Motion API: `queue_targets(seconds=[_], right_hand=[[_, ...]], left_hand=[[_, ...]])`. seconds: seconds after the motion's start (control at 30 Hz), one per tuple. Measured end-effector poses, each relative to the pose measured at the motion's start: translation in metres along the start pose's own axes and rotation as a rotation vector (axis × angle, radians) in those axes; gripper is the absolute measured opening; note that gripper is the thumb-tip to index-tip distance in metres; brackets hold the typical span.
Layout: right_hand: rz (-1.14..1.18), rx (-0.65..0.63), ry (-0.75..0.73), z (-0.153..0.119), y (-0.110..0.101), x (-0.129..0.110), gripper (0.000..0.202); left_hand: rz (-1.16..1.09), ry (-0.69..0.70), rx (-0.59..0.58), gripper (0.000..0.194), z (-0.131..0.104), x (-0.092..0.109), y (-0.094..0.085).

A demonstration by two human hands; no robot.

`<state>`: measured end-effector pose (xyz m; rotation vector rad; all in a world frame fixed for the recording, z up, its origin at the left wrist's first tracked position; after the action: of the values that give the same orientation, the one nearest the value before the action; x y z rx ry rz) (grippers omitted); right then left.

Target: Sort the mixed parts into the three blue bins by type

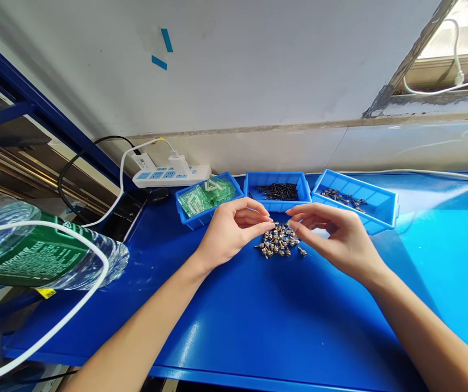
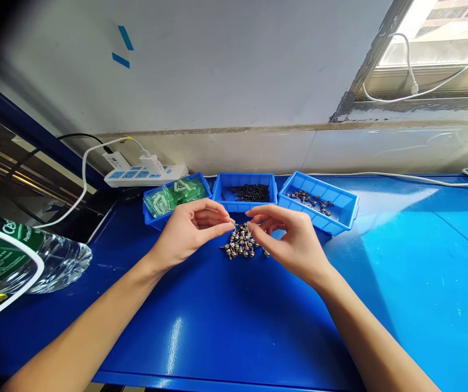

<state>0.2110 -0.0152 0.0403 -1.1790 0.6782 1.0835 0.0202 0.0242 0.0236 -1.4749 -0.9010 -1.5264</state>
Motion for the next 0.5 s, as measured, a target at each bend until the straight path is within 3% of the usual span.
queue_targets(seconds=[0.1, 0.2, 0.5], right_hand=[[0.114, -0.115, 0.064, -0.0012, 0.0069, 0.0007, 0.025], [0.205, -0.15, 0.123, -0.0006, 0.0083, 0.0013, 0.03], [0.302, -0.234, 0.179, -0.0014, 0.01, 0.0058, 0.031]], left_hand=[[-0.09, -0.048, 0.018, 0.038, 0.0007, -0.0012, 0.0017], [-0.12, -0.07, -0.011, 0.041, 0.0006, -0.0017, 0.0041], [0.011, 0.019, -0.144, 0.028, -0.0036, 0.0015, 0.0103]])
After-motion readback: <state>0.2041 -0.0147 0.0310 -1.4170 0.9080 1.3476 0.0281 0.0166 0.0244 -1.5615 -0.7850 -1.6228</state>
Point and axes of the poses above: each hand's wrist, its own z-axis towards the middle knuckle, its own y-axis out of the palm, x = y × z, the point moved 4 cm from there along z, towards the middle knuckle, and after that the axes turned 4 degrees about -x, right-handed, at the moved point
